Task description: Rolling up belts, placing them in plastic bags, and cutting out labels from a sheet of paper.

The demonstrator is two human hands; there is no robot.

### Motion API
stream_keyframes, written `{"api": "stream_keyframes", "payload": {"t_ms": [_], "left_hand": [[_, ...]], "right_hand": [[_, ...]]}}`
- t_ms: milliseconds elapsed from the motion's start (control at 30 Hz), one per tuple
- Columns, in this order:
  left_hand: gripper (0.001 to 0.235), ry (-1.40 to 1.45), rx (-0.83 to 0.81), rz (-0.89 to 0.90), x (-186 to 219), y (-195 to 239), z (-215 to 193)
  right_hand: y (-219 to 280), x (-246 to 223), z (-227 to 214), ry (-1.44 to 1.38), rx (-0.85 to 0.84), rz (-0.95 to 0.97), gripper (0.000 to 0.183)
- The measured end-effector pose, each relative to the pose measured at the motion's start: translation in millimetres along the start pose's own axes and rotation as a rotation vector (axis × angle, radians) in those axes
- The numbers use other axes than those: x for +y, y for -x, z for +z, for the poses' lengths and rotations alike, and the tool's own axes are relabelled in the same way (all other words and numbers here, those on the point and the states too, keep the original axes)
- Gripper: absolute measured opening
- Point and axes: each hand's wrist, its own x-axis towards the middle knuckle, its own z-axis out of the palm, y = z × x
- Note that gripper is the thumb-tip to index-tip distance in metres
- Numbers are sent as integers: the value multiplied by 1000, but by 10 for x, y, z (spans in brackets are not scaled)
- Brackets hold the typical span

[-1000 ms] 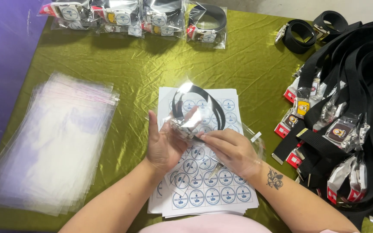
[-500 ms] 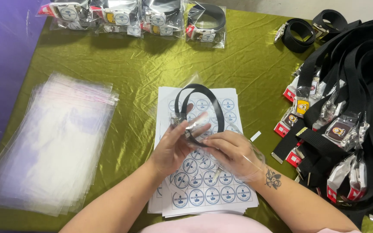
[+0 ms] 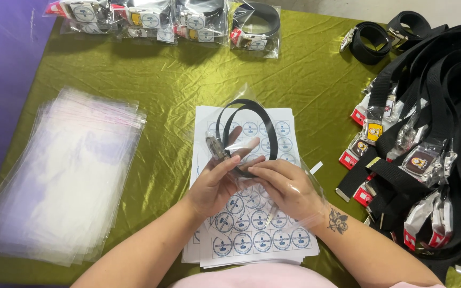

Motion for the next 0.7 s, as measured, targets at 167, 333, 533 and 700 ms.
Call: {"api": "stream_keyframes", "payload": {"t_ms": [167,333,533,700], "left_hand": [[75,-90,-51,-35,-53,12,15],[76,-152,-70,-59,-155,-10,-82],[79,-242,-80,-65,-165,16,-30],[79,-242,-24,-60,-57,-36,-137]], "right_hand": [[115,77,31,-9,45,-18,14],[206,151,91,19,42,-9,13],[162,95,66,-10,47,35,10],[154,146,27,-15,91,49,10]]}}
